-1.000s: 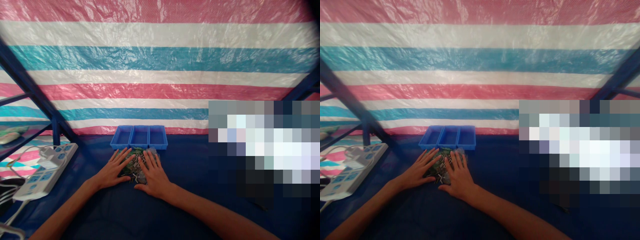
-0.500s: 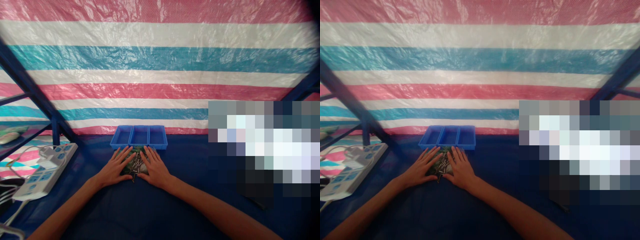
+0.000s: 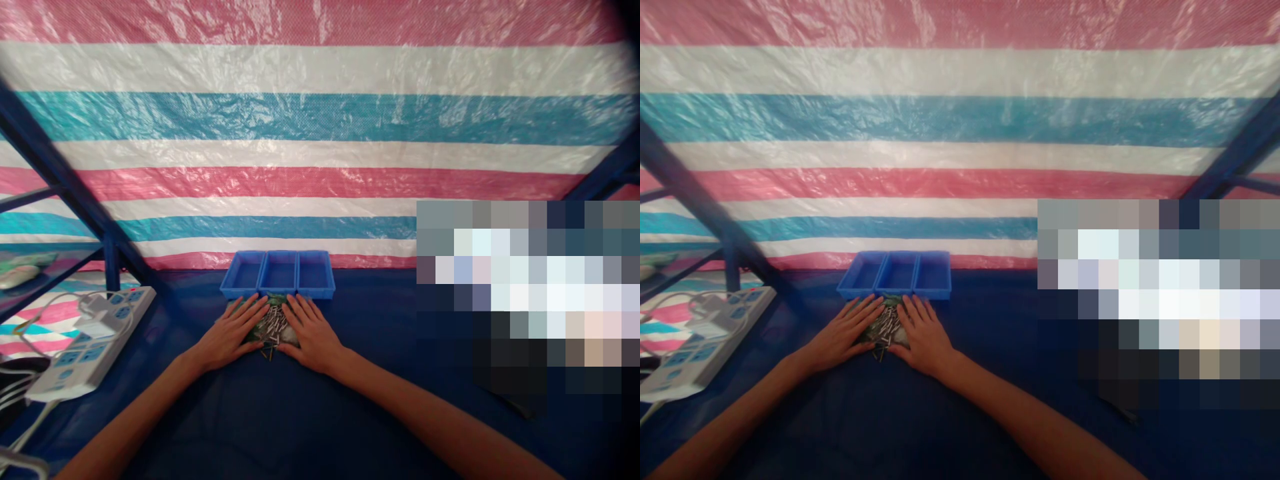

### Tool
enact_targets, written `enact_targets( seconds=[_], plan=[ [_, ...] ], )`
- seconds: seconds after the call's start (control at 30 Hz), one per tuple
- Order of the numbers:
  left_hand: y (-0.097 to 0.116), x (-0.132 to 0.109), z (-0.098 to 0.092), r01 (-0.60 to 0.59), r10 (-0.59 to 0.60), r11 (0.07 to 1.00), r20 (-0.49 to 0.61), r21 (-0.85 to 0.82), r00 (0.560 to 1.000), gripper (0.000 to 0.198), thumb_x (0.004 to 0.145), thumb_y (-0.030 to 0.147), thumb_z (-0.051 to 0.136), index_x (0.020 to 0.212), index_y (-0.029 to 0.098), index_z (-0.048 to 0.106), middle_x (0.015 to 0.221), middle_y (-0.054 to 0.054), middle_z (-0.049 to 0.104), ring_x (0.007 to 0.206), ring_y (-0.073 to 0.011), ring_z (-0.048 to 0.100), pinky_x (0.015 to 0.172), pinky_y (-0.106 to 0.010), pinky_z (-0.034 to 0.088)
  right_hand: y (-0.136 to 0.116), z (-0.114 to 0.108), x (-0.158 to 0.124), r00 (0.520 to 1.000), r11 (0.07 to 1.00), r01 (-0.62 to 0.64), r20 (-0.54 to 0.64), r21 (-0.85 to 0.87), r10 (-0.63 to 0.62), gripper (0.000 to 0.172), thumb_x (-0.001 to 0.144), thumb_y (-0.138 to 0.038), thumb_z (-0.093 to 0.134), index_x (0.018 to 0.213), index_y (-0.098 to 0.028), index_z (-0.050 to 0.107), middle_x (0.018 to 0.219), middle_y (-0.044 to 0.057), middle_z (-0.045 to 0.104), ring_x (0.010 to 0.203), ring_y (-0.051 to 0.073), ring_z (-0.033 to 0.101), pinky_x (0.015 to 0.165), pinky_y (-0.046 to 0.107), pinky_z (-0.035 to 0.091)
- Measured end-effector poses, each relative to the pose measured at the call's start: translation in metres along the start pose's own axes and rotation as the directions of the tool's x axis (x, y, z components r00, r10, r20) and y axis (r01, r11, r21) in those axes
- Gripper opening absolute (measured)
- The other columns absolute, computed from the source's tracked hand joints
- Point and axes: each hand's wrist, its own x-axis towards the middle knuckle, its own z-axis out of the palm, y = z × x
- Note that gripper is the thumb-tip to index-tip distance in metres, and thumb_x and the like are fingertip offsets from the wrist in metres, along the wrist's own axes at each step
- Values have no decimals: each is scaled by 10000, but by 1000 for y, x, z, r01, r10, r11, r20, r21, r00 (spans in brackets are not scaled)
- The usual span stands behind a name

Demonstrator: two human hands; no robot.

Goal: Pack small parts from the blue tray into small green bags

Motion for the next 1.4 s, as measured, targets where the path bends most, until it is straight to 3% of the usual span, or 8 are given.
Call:
enact_targets(
  seconds=[0.3, 0.57, 0.73, 0.9, 1.03, 1.2, 1.4],
  plan=[
    [-2, -3, 1, 13, -12, 999, 31, -37, 999, 637, 922, 484, 352, 1461, 246, 111, 1511, -50, 205, 1389, -236, 179, 1127, -434, 144, 1, -3, 0, 1000, 1000, 2, 15, 28, -2, 767, 833, -606, 441, 1414, -120, 322, 1495, 133, 229, 1382, 309, 148, 1119, 487, 154],
    [0, -5, -20, -2, 11, 995, 88, -103, 996, 729, 869, 437, 443, 1466, 238, 74, 1535, -56, 65, 1399, -298, 91, 1123, -507, 97, 0, -18, -8, 998, 997, 2, 67, 77, -7, 848, 768, -549, 560, 1433, -111, 265, 1514, 153, 137, 1396, 299, 76, 1122, 513, 79],
    [16, -7, -31, 29, -22, 991, 51, -133, 998, 736, 874, 492, 422, 1466, 247, 59, 1539, -54, 44, 1398, -307, 86, 1120, -513, 110, -14, -25, -19, 998, 998, -8, 58, 64, 4, 851, 792, -518, 544, 1453, -111, 195, 1525, 146, 61, 1400, 299, 5, 1121, 516, 73],
    [31, -5, -21, 57, -55, 995, 20, -78, 998, 893, 781, 662, 457, 1465, 228, 83, 1536, -87, 69, 1391, -347, 65, 1108, -540, 91, -20, -17, -23, 998, 999, -8, 70, 40, 5, 960, 748, -642, 533, 1460, -111, 167, 1524, 155, 42, 1396, 321, 1, 1118, 527, 73],
    [30, -2, -8, 71, -71, 997, -16, -11, 997, 875, 775, 679, 441, 1461, 236, 129, 1534, -92, 88, 1389, -362, 57, 1097, -562, 85, -17, -11, -21, 997, 1000, -16, 70, 19, 15, 990, 722, -681, 536, 1458, -122, 183, 1522, 161, 56, 1395, 330, 11, 1112, 539, 88],
    [22, 3, -3, 70, -69, 997, -60, 11, 996, 842, 778, 680, 434, 1455, 252, 174, 1529, -81, 132, 1387, -352, 96, 1100, -544, 89, -14, -8, -16, 999, 1000, -26, 39, 7, 26, 954, 731, -672, 537, 1450, -129, 224, 1520, 158, 83, 1394, 335, 27, 1109, 537, 116],
    [13, 5, 0, 76, -76, 997, -4, -21, 997, 829, 802, 672, 401, 1461, 255, 121, 1505, -69, 232, 1350, -305, 250, 1083, -447, 194, -9, -6, -10, 1000, 1000, -17, 11, 5, 17, 837, 785, -623, 507, 1437, -154, 272, 1526, 130, 84, 1393, 332, 42, 1116, 519, 111]
  ],
)
